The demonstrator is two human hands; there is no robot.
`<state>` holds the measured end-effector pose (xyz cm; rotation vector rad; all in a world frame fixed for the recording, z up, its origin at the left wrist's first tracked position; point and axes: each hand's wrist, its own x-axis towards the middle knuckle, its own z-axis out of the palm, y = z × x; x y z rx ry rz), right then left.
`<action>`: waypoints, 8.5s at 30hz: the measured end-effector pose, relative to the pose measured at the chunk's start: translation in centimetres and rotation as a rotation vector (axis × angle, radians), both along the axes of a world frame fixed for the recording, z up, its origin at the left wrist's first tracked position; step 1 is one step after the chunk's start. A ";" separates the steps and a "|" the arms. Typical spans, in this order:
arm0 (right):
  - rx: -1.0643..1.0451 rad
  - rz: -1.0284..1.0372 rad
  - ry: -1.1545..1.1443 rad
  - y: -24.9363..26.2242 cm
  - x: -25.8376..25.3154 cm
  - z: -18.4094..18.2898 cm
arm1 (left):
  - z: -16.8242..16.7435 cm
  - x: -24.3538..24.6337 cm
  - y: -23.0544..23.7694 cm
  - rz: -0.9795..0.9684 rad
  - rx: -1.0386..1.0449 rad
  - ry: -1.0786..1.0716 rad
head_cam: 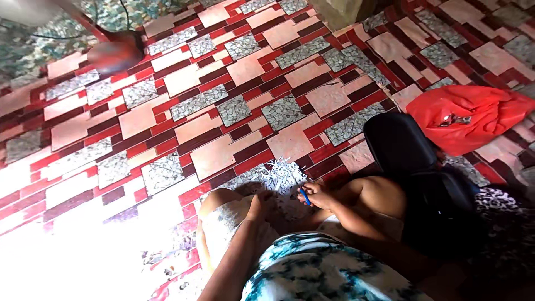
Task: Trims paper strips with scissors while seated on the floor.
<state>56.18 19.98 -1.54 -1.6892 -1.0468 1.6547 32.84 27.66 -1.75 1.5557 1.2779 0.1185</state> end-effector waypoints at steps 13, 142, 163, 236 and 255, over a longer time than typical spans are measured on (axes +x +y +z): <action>0.074 0.190 -0.050 0.5 1.7 -1.3 | 0.0 -0.2 1.8 -0.113 -0.132 -0.022; 0.025 0.320 -0.047 0.9 1.4 -1.2 | -1.1 -0.2 2.0 -0.201 -0.123 -0.038; -0.057 0.299 0.031 0.8 1.4 -0.8 | -1.4 -0.1 2.1 -0.177 -0.094 -0.028; 0.049 0.337 -0.083 1.1 0.9 -1.7 | -1.1 0.2 2.1 -0.239 -0.115 -0.023; -0.014 -0.092 0.110 -1.9 -3.8 1.1 | -0.4 0.0 1.6 0.033 -0.270 -0.240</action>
